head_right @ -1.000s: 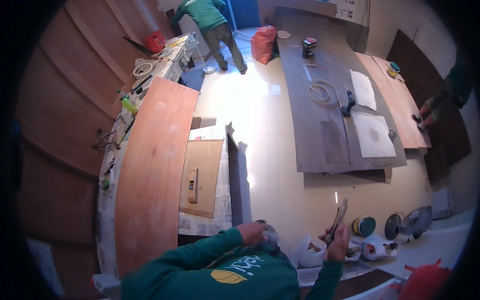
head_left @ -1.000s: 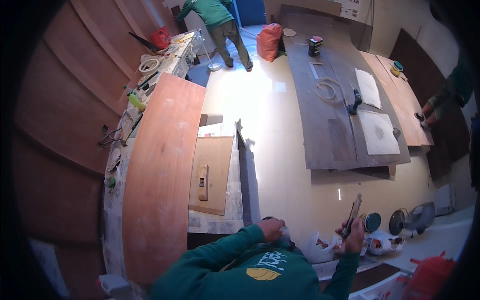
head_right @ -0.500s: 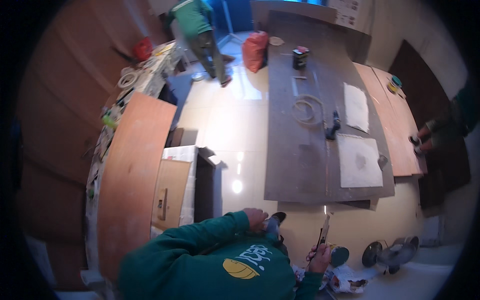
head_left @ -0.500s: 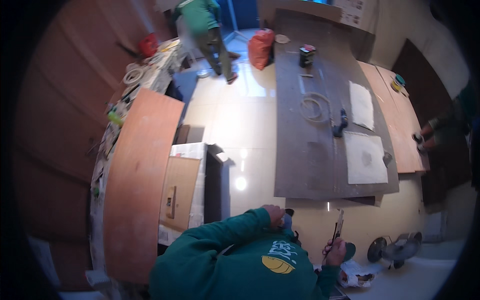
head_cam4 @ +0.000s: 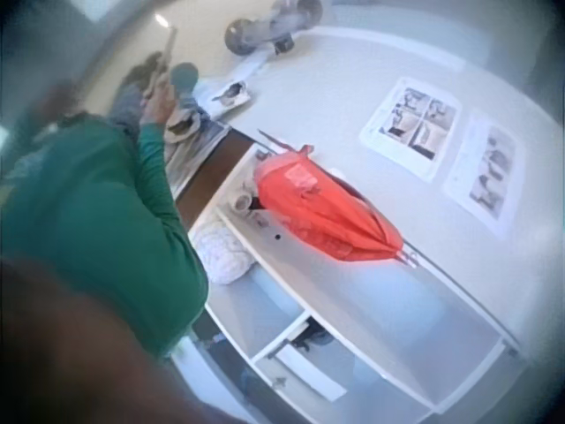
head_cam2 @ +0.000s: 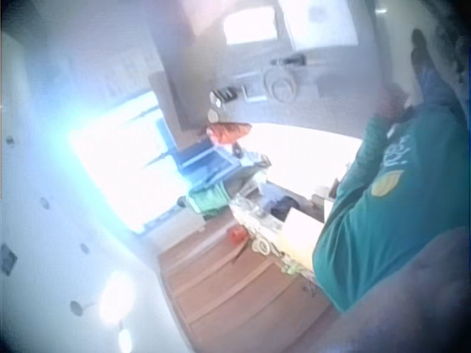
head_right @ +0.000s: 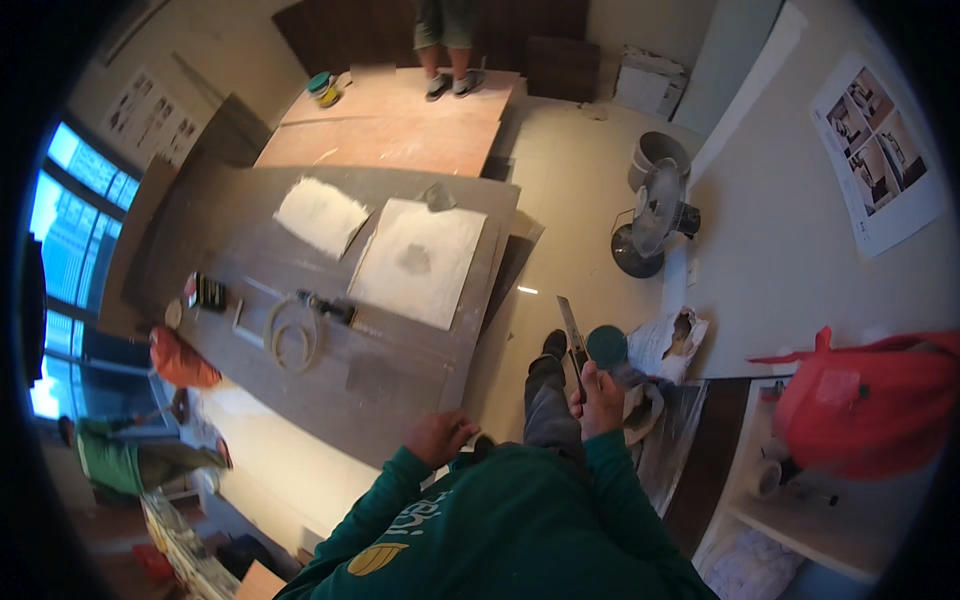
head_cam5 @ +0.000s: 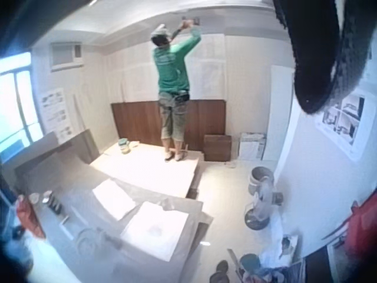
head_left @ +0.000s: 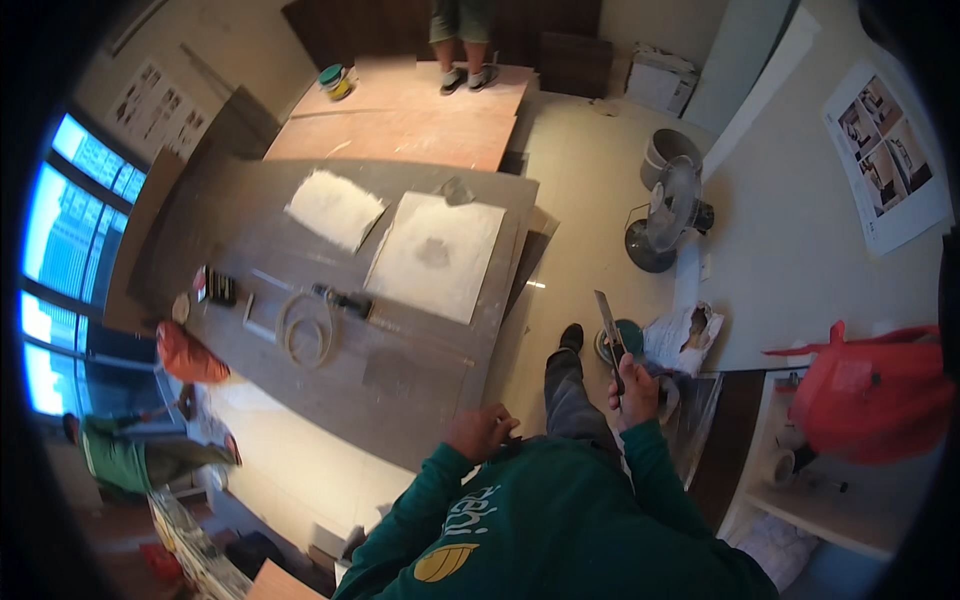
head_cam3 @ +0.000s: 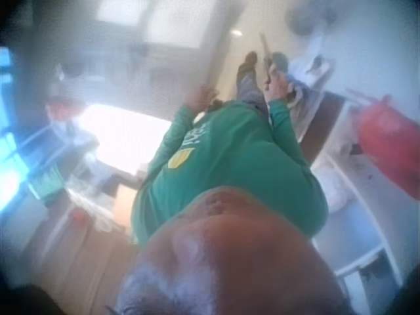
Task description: The person installs edge banding on a wooden cabinet door. They position the strip along the edge, use a utility knife to trim the excess, and press the strip into place.
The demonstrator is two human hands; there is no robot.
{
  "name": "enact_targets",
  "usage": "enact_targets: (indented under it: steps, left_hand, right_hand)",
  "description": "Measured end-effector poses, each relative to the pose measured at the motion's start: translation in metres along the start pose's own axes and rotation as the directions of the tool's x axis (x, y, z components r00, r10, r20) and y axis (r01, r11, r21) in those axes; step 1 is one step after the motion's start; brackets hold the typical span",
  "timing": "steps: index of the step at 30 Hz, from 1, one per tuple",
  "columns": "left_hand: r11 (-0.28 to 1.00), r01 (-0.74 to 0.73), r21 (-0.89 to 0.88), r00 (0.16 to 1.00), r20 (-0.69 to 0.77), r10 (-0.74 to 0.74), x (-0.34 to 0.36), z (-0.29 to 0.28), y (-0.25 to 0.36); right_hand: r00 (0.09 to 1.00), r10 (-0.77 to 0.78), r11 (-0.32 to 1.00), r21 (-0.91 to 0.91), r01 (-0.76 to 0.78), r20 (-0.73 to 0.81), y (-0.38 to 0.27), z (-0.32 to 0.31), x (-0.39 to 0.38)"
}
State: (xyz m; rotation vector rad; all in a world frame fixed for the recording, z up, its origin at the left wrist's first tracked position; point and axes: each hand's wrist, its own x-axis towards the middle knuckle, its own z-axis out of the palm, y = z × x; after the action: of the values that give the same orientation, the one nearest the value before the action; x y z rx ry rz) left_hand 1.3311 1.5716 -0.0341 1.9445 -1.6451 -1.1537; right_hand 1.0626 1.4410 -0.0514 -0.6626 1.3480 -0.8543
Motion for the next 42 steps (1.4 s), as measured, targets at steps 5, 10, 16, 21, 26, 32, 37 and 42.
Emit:
enact_targets:
  steps: [5, 10, 16, 21, 26, 32, 37, 42]
  left_hand:
    - [0.979, -0.203, 0.03, 0.976, -0.071, 0.205, 0.14, -0.002, 0.038]
    - [0.908, -0.414, 0.064, 0.909, -0.025, 0.416, 0.254, -0.01, -0.006]
    - [0.949, -0.258, 0.181, 0.965, 0.095, 0.244, 0.381, -0.028, 0.024]
    - [0.937, -0.347, 0.035, 0.93, 0.141, 0.339, 0.483, -0.036, 0.042]
    - [0.852, -0.522, -0.032, 0.838, 0.168, 0.52, 0.574, -0.109, 0.09]
    - [0.865, -0.479, 0.146, 0.86, 0.276, 0.43, 0.741, -0.232, 0.194]
    - [0.878, -0.473, 0.079, 0.878, 0.122, 0.462, 0.851, -0.299, 0.266]
    - [0.908, -0.42, -0.007, 0.906, -0.069, 0.418, 0.921, -0.296, 0.303]
  right_hand:
    - [0.988, -0.126, 0.972, 0.21, 0.106, 0.087, -0.051, -0.022, 0.105]
    - [0.895, -0.346, 0.937, 0.05, 0.347, 0.282, -0.101, -0.032, 0.189]
    - [0.983, -0.028, 0.987, -0.149, 0.056, 0.18, -0.192, -0.03, 0.259]
    - [0.999, -0.02, 0.984, -0.177, 0.028, 0.045, -0.246, -0.028, 0.329]
    - [0.987, 0.154, 0.982, 0.102, -0.157, 0.038, -0.261, -0.041, 0.446]
    - [0.98, 0.146, 0.893, 0.445, -0.071, -0.136, -0.351, -0.032, 0.555]
    - [0.986, 0.109, 0.854, 0.52, -0.03, -0.122, -0.378, -0.014, 0.667]
    - [0.981, 0.189, 0.693, 0.703, -0.163, 0.041, -0.389, -0.004, 0.783]
